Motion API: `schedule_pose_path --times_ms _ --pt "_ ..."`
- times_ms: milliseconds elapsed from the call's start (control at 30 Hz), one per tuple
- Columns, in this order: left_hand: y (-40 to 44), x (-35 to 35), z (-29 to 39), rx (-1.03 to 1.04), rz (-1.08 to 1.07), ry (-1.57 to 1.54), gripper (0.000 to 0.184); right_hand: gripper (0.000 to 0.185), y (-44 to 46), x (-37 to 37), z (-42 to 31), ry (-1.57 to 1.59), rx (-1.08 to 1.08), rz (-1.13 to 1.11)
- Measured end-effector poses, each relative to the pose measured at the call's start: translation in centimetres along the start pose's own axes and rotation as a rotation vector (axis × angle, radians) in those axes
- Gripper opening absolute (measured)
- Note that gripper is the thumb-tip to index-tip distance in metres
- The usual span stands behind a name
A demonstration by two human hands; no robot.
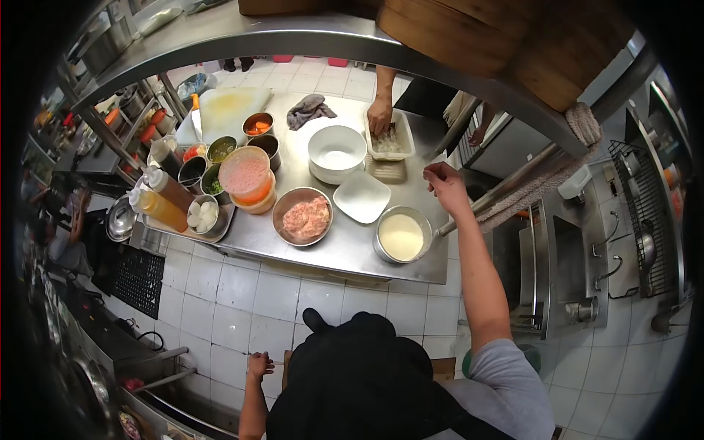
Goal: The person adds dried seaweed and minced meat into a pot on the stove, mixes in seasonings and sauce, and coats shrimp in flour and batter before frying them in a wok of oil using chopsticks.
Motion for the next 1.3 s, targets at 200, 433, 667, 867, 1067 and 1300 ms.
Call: schedule_pose_path --times_ms 200,433,667,867,1067,1300 --pt "1.0 -1.3 0.7 -0.048 0.056 0.038 0.024 0.02 1.0 -0.5 1.5 0.009 0.077 -0.017" --pt "0.7 3.8 3.0 0.03 0.046 0.005 0.024 0.027 5.8 -0.2 3.6 0.015 0.021 -0.058" --pt "-2.6 9.7 5.7 0.12 0.004 0.138 0.026 0.026 10.0 0.8 3.9 0.056 -0.002 -0.038" --pt "-7.6 10.8 6.5 0.109 0.104 0.311 0.025 0.024 11.5 1.5 5.6 0.099 -0.065 0.027" --pt "-8.5 9.9 3.4 0.014 0.16 0.274 0.024 0.03 12.2 1.3 6.4 0.028 -0.083 0.132" --pt "-8.2 11.0 2.5 0.084 0.206 0.269 0.024 0.037 12.3 1.1 6.8 -0.115 -0.125 0.155"
Point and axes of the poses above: each hand's wrist, its own y-axis towards the middle knuckle, its own x-axis out of the palm, z = x × y, the point moved 4 cm from there along y, towards the middle knuckle, and after that the axes turned 2 degrees about -y, right-handed, at the moved point
